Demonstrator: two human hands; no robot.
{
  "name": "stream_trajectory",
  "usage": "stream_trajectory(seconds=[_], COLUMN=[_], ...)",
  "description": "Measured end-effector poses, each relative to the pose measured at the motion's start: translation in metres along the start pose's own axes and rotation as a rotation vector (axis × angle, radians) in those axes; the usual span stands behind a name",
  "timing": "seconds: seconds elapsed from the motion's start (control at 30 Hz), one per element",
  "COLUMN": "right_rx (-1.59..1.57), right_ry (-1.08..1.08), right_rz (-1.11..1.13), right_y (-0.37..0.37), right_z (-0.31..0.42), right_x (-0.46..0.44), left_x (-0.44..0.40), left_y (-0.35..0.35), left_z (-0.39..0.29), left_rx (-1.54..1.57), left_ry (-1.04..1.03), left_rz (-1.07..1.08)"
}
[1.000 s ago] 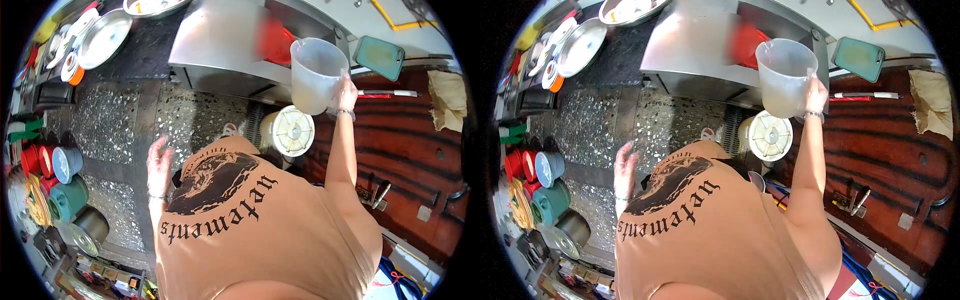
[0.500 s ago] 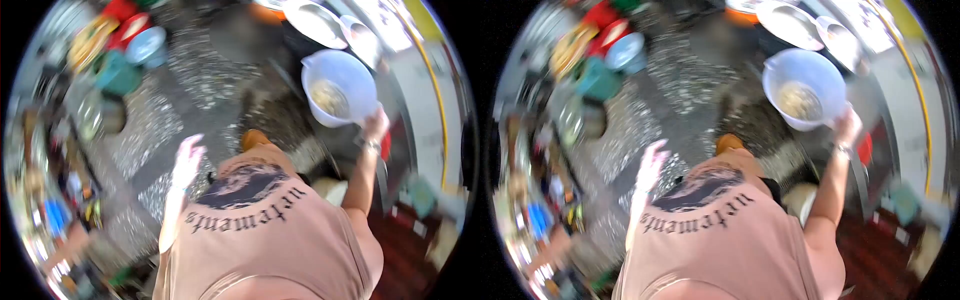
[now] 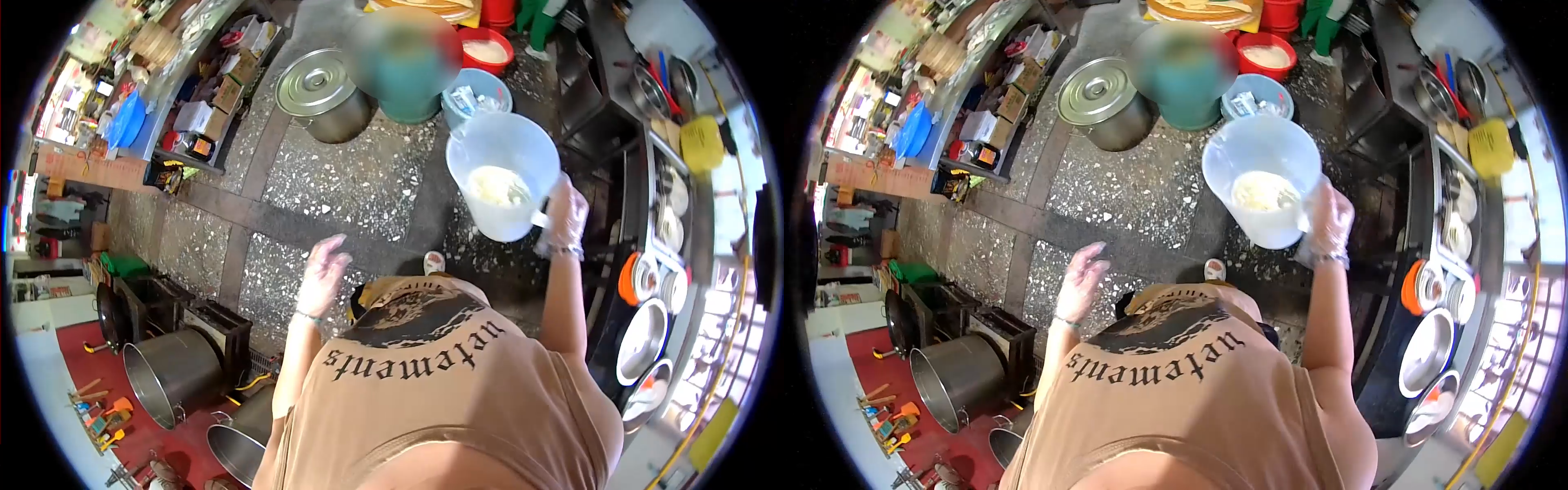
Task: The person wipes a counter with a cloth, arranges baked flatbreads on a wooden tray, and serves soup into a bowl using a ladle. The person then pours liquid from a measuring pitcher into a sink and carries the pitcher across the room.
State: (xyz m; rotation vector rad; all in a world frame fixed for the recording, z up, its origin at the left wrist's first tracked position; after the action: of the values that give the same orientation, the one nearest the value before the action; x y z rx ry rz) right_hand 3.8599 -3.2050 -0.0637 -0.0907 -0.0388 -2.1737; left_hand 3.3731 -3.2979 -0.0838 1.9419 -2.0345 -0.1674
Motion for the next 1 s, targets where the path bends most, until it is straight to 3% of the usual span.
stream_trajectory(seconds=[0.13,0.17,0.2,0.3,0.37,0.4,0.5,0.53,0.57,0.6,0.67,0.7,0.73,0.8,0.83,0.9,0.93,1.0], right_rx=[0.082,0.377,0.418,0.606,0.853,0.871,1.12,1.3,1.469,1.475,1.749,1.765,1.805,1.886,1.845,1.852,1.843,1.832], right_ry=[0.088,0.236,0.334,0.257,0.368,0.375,0.53,0.691,0.857,0.857,1.053,0.915,0.784,0.526,0.462,0.584,0.649,0.599], right_rz=[0.149,0.165,0.221,0.312,0.325,0.333,0.42,0.571,0.725,0.738,0.831,0.812,0.809,0.784,0.805,1.032,1.143,1.143], right_y=[-0.151,-0.186,-0.227,-0.321,-0.387,-0.414,-0.498,-0.531,-0.558,-0.574,-0.618,-0.628,-0.639,-0.661,-0.668,-0.677,-0.681,-0.69], right_z=[-0.006,-0.007,-0.003,-0.009,0.005,0.006,-0.021,-0.041,-0.062,-0.068,-0.09,-0.11,-0.071,0.021,0.022,-0.106,-0.167,-0.172], right_x=[-0.096,-0.127,-0.147,-0.201,-0.239,-0.264,-0.347,-0.374,-0.39,-0.406,-0.436,-0.465,-0.442,-0.381,-0.387,-0.473,-0.515,-0.526], left_x=[-0.052,-0.065,-0.082,-0.134,-0.184,-0.208,-0.282,-0.302,-0.319,-0.337,-0.365,-0.375,-0.383,-0.398,-0.41,-0.427,-0.442,-0.46], left_y=[0.035,0.045,0.055,0.077,0.095,0.105,0.139,0.15,0.154,0.158,0.166,0.163,0.163,0.158,0.155,0.155,0.159,0.164], left_z=[0.013,0.032,0.047,0.07,0.085,0.076,0.054,0.036,0.034,0.035,0.051,0.057,0.045,0.062,0.051,0.035,0.032,0.029], left_rx=[-0.027,0.017,0.06,0.305,0.439,0.37,0.09,0.014,0.065,0.115,0.193,0.265,0.246,0.374,0.381,0.384,0.39,0.356], left_ry=[0.157,0.239,0.317,0.344,0.308,0.394,0.233,0.185,0.211,0.233,0.224,0.22,0.34,0.241,0.262,0.469,0.475,0.509], left_rz=[-0.16,-0.185,-0.212,-0.273,-0.274,-0.241,-0.234,-0.259,-0.26,-0.263,-0.293,-0.312,-0.364,-0.381,-0.39,-0.45,-0.46,-0.447])
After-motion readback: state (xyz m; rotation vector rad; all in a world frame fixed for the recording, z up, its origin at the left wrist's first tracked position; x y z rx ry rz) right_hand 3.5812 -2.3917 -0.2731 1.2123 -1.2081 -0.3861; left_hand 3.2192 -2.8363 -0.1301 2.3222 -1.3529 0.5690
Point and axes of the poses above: each hand's wrist, its own x-axis away from the middle knuckle, its own y-axis out of the back of the hand, z = x × y, the point moved 9 cm from there along -x, towards the middle knuckle, and after that the axes turned 4 degrees about -x, right-handed, at the moved point
